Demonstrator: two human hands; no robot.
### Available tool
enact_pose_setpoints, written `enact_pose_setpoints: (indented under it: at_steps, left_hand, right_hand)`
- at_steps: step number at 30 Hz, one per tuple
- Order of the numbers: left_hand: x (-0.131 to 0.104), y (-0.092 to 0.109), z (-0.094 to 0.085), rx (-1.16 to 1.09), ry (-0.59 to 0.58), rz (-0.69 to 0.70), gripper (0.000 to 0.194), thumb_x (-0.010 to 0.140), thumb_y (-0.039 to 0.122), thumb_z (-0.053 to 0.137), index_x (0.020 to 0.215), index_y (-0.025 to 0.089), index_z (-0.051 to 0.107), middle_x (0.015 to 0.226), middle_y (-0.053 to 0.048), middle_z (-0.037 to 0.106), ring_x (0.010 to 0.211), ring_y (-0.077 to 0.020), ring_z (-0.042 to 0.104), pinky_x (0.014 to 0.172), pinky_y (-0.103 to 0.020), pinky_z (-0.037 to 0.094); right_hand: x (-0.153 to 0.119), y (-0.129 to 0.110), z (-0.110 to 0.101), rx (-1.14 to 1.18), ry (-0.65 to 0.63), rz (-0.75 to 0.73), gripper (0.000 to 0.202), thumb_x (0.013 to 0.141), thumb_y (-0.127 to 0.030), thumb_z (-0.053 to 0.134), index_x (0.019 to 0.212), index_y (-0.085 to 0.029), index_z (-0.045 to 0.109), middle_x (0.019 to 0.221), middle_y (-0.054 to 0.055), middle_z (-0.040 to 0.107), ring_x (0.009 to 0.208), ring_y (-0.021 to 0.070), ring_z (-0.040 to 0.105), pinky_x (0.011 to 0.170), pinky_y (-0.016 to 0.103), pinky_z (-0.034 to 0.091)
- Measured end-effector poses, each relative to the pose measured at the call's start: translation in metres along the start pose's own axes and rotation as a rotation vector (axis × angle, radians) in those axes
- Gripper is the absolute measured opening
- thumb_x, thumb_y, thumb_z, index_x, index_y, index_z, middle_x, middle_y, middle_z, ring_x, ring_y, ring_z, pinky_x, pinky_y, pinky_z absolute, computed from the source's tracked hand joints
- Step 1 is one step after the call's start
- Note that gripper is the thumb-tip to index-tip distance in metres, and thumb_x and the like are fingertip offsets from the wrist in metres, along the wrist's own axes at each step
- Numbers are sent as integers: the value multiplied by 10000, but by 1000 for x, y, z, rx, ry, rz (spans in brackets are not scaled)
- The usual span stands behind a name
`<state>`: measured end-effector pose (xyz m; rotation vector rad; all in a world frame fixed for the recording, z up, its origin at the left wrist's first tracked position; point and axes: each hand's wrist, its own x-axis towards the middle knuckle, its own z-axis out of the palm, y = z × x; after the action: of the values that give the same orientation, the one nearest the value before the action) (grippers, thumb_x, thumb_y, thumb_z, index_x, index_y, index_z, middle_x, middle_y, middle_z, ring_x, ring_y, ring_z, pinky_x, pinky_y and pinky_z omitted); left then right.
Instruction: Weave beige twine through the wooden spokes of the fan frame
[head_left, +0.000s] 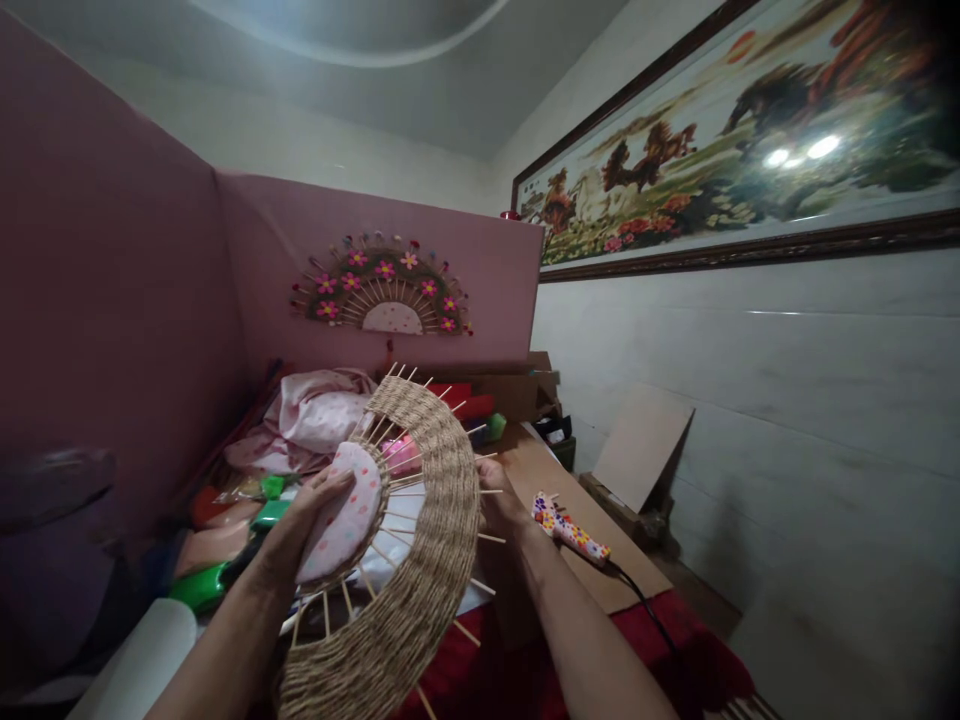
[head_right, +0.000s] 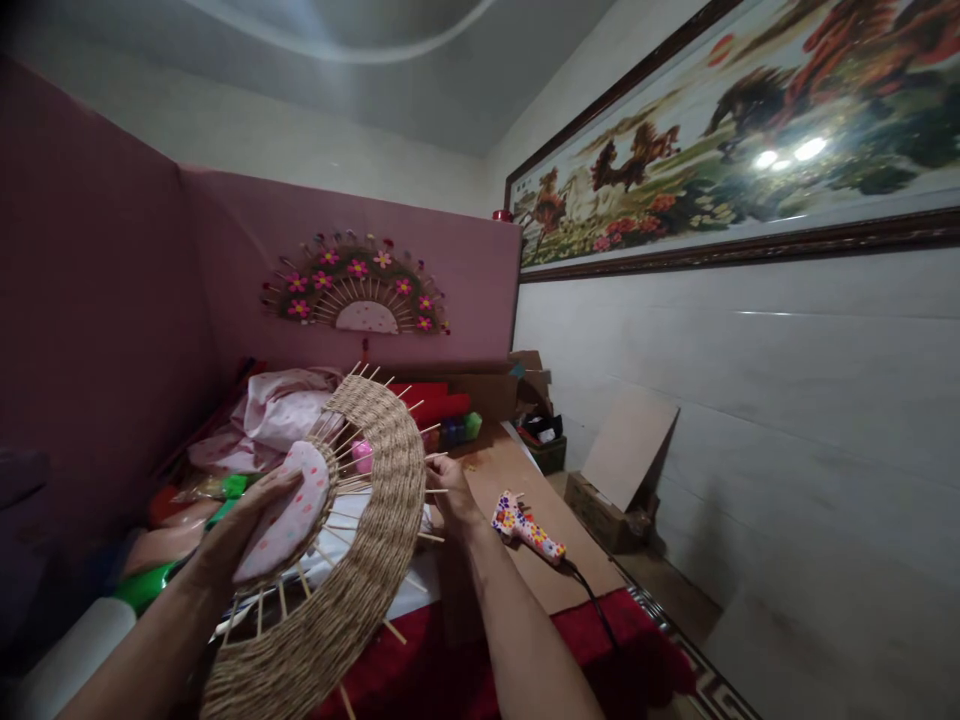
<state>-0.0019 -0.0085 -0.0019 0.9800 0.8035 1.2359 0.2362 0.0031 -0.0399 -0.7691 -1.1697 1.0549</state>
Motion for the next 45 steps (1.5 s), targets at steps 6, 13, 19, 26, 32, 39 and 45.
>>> enact_pose_setpoints:
  at_steps: [6,13,19,26,32,39,45]
  left_hand:
    - [-4,3,5,25,36,31,244,657,162,654,893,123,610,683,-63,673,492,-158,609,495,-254,525]
    - [-4,-1,1,25,-27,37,302,674,180,665,965,137,595,751,-73,685,536,-160,624,527,-262,536]
    - [-3,-2,0,40,-53,-4,320,679,230,677,970,142,580,759,-86,683,543,-182,628,497,-277,524]
    - [-3,-1,-1,73,0,-1,342,676,236,679,991,161,570,765,-60,682,569,-171,632,511,-262,523]
    - [0,0,-1,92,11,12,232,673,217,682,881,149,603,753,-41,694,565,-152,634,516,-218,516]
    - [-1,2,3,82,-1,-26,267,686,195,651,942,132,611,771,-93,705,562,-181,647,533,-252,533]
    - [-2,2,2,70,-5,-32,219,697,199,642,902,126,615,768,-96,700,536,-164,633,491,-230,513]
  right_hand:
    - [2,-6,-5,12,15,-43,325,692,-495,628,786,-189,568,525,-61,455,407,51,297,393,187,210]
    - [-1,-6,-5,49,-74,-86,371,606,-498,702,726,-168,581,603,-30,514,517,82,416,488,202,336]
    - [-5,-15,-2,77,-36,-74,254,575,-342,751,690,-163,612,585,-32,508,543,91,442,489,195,338]
    - [-8,-18,4,166,-25,-130,123,671,-283,674,728,-186,625,594,-40,534,501,69,424,493,193,334]
    - [-11,-23,7,161,-15,-144,141,699,-279,637,803,-191,673,706,-5,623,563,90,500,544,214,383]
    - [-10,-21,5,223,30,-177,145,663,-203,631,800,-194,680,719,0,634,605,102,533,588,225,415]
    - [-9,-18,3,162,60,-191,153,693,-258,629,827,-204,681,719,1,611,625,107,519,598,232,409]
